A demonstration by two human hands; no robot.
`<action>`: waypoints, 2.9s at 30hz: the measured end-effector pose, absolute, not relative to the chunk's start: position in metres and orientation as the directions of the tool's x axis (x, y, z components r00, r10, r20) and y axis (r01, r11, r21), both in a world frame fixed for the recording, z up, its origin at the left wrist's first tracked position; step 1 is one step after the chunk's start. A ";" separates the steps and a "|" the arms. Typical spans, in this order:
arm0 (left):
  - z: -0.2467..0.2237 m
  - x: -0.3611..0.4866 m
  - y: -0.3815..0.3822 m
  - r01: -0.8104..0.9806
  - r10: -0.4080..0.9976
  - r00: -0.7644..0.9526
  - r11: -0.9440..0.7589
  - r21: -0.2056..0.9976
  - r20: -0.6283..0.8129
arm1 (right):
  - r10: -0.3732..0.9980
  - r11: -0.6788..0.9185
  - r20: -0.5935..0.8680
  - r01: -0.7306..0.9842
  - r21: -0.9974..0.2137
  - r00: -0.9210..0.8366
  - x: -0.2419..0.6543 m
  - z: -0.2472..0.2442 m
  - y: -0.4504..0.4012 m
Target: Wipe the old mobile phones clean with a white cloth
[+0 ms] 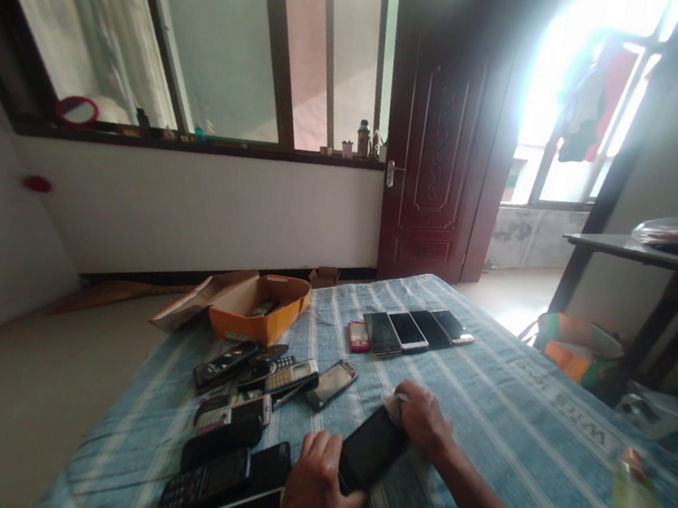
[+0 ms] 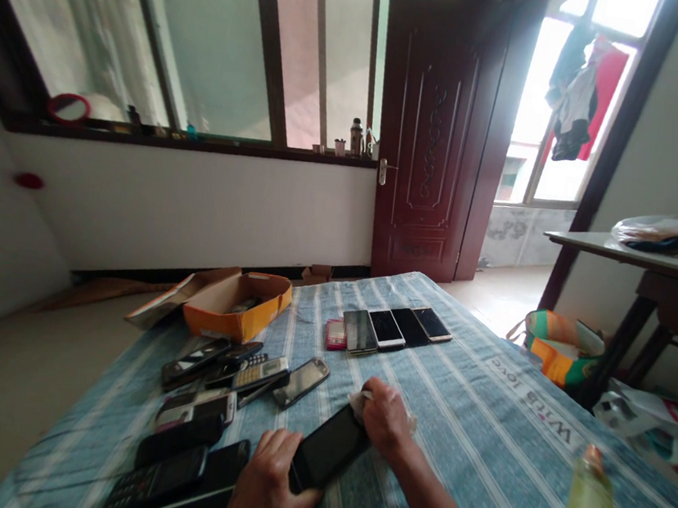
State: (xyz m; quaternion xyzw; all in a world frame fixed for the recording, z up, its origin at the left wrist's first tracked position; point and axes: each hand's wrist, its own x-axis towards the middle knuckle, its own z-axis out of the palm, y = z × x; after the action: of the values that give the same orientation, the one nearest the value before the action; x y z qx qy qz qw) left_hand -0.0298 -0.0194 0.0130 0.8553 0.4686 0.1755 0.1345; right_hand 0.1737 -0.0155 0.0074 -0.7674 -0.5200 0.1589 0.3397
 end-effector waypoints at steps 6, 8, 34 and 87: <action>0.014 -0.030 -0.021 0.765 0.852 0.495 -0.521 0.378 0.173 | 0.920 -0.218 0.105 0.714 -0.665 0.378 0.174 0.003 -0.015; 0.013 -0.029 -0.021 0.768 0.851 0.495 -0.523 0.370 0.177 | 0.920 -0.213 0.106 0.710 -0.671 0.377 0.176 0.002 -0.014; 0.016 -0.028 -0.024 0.818 0.877 0.445 -0.481 0.317 0.182 | 0.996 0.078 0.007 0.859 -0.505 -0.087 0.196 0.029 -0.050; 0.020 -0.028 -0.027 -0.002 0.910 0.411 -0.048 0.999 0.045 | 0.979 -0.045 -0.013 -0.155 -0.987 -0.204 0.140 0.027 -0.045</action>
State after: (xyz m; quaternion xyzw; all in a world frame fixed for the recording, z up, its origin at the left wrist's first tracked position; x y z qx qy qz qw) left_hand -0.0278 -0.0267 0.0199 0.6077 0.3737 0.3934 0.5800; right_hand 0.1402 -0.0452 0.0269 -0.4124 -0.4994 0.5937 0.4775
